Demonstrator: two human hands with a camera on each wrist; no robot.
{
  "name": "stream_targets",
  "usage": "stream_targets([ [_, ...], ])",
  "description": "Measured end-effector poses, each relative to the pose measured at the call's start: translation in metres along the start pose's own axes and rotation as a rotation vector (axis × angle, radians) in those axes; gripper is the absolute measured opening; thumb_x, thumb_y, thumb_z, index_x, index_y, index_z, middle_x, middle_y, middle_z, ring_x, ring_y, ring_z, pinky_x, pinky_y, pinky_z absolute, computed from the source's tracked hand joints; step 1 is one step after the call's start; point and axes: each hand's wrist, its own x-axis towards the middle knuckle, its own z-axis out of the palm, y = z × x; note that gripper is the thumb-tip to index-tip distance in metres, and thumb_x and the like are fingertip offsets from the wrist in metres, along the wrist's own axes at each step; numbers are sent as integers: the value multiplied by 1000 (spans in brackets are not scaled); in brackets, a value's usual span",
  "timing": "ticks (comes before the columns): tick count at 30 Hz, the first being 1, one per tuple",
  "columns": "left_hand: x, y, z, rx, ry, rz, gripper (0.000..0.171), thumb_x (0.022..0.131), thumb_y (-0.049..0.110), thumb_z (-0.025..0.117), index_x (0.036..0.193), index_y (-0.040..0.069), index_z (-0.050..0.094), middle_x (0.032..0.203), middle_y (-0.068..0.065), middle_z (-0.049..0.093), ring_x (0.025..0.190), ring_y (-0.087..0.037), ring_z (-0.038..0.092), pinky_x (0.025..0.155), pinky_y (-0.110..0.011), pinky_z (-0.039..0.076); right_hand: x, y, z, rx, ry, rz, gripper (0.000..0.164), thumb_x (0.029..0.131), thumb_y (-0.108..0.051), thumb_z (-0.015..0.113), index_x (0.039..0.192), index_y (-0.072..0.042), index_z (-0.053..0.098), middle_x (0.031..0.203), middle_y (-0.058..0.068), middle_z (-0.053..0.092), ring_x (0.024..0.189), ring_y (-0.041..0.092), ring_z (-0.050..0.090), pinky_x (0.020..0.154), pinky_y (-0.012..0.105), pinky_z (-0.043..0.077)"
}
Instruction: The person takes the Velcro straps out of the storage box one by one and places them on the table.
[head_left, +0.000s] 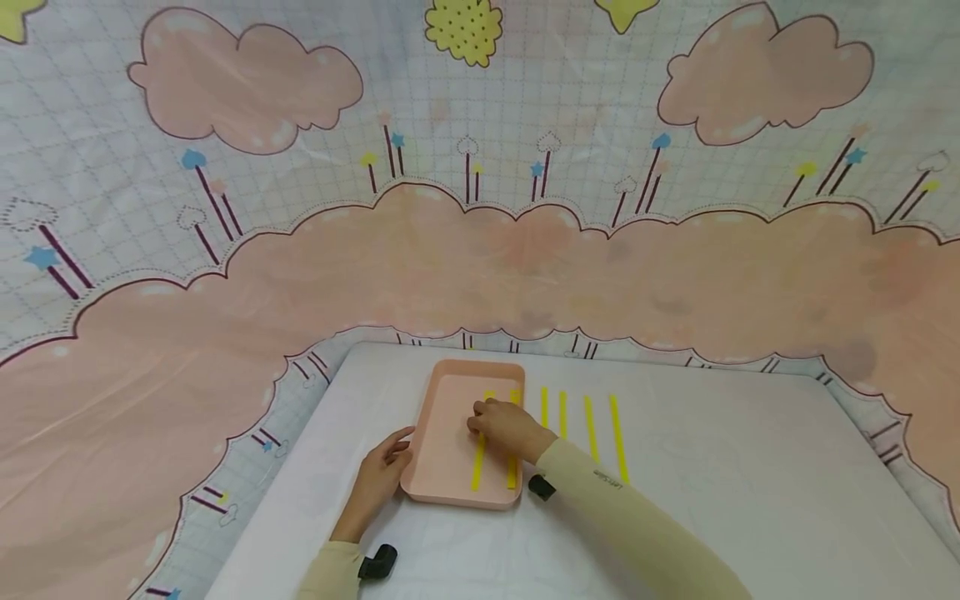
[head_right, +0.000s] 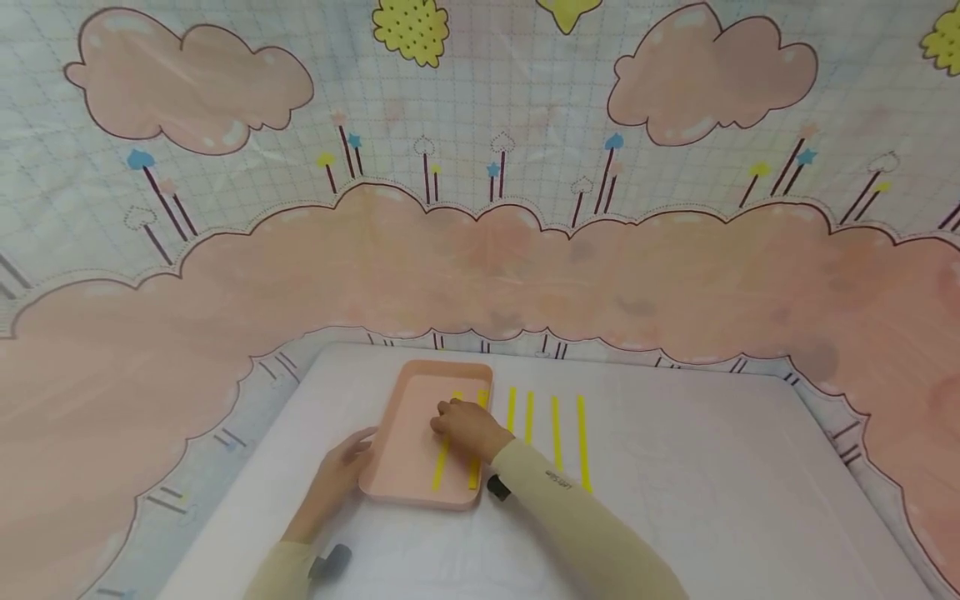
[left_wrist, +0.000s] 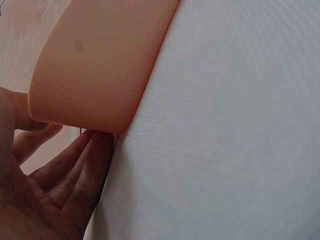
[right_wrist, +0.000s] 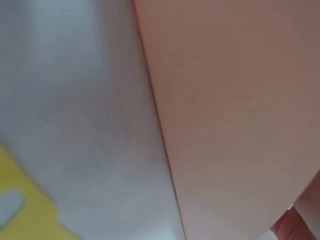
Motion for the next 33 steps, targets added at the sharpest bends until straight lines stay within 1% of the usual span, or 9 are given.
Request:
stream_targets([
  [4, 0, 0, 1, 0, 2, 5, 40, 96, 10, 58, 135, 15, 60, 120, -19, 68, 108, -30, 66, 87, -36, 53, -3, 2, 0, -42, -19, -9, 25, 93, -11, 66, 110, -29, 70, 106, -3, 61, 92, 13, 54, 80, 24, 51],
  [7, 0, 0, 2, 3, 5, 4, 39, 96, 10, 58, 135, 15, 60, 119, -19, 68, 107, -31, 66, 86, -37, 54, -5, 2, -1, -68, -22, -26, 27, 94, -11, 64, 113, -31, 68, 110, -3, 61, 96, 14, 54, 78, 25, 50],
  [10, -1, 0, 2, 11, 4, 11, 39, 96, 10, 58, 135, 14, 60, 120, -19, 67, 107, -31, 65, 86, -37, 54, -6, 1, -1, -56, -37, -33, 27, 95, -12, 64, 113, -31, 66, 110, -3, 60, 97, 14, 54, 78, 26, 49],
  [13, -1, 1, 2, 5, 1, -3, 40, 96, 10, 58, 136, 14, 59, 122, -19, 67, 109, -31, 65, 88, -38, 53, -6, 1, 0, -29, -55, -34, 25, 95, -14, 64, 114, -31, 65, 110, -3, 59, 98, 14, 54, 80, 26, 49],
  [16, -1, 2, 1, -2, 3, -14, 40, 96, 11, 57, 137, 15, 59, 122, -19, 67, 110, -31, 64, 89, -38, 52, -6, 3, 0, -30, -57, -39, 24, 95, -15, 64, 114, -30, 64, 110, -4, 58, 99, 14, 53, 81, 26, 48],
  [19, 0, 2, 2, 0, 6, -6, 39, 97, 10, 57, 136, 14, 60, 121, -19, 67, 108, -31, 65, 88, -38, 53, -7, 4, 0, -54, -33, -58, 19, 96, -19, 62, 112, -30, 64, 108, -4, 58, 99, 14, 53, 79, 25, 45],
  [23, 0, 1, 2, -1, 4, 1, 40, 96, 9, 57, 135, 15, 60, 120, -19, 68, 107, -29, 66, 86, -35, 53, -8, 4, 0, -89, 24, -88, 13, 98, -24, 59, 109, -28, 65, 103, -5, 57, 98, 14, 54, 78, 25, 42],
  [29, 0, 0, 1, -6, -5, 8, 41, 96, 9, 58, 136, 15, 60, 120, -18, 68, 107, -29, 66, 87, -34, 52, -9, 4, 1, -149, 85, -111, 10, 98, -26, 56, 105, -27, 64, 103, -4, 57, 98, 14, 54, 76, 26, 41],
  [33, 0, -2, 1, -2, -5, 8, 41, 96, 10, 58, 136, 15, 59, 120, -18, 68, 108, -29, 65, 88, -36, 52, -11, 2, -4, -156, 114, -106, 10, 97, -28, 57, 104, -26, 63, 104, -3, 58, 97, 15, 54, 75, 26, 40],
])
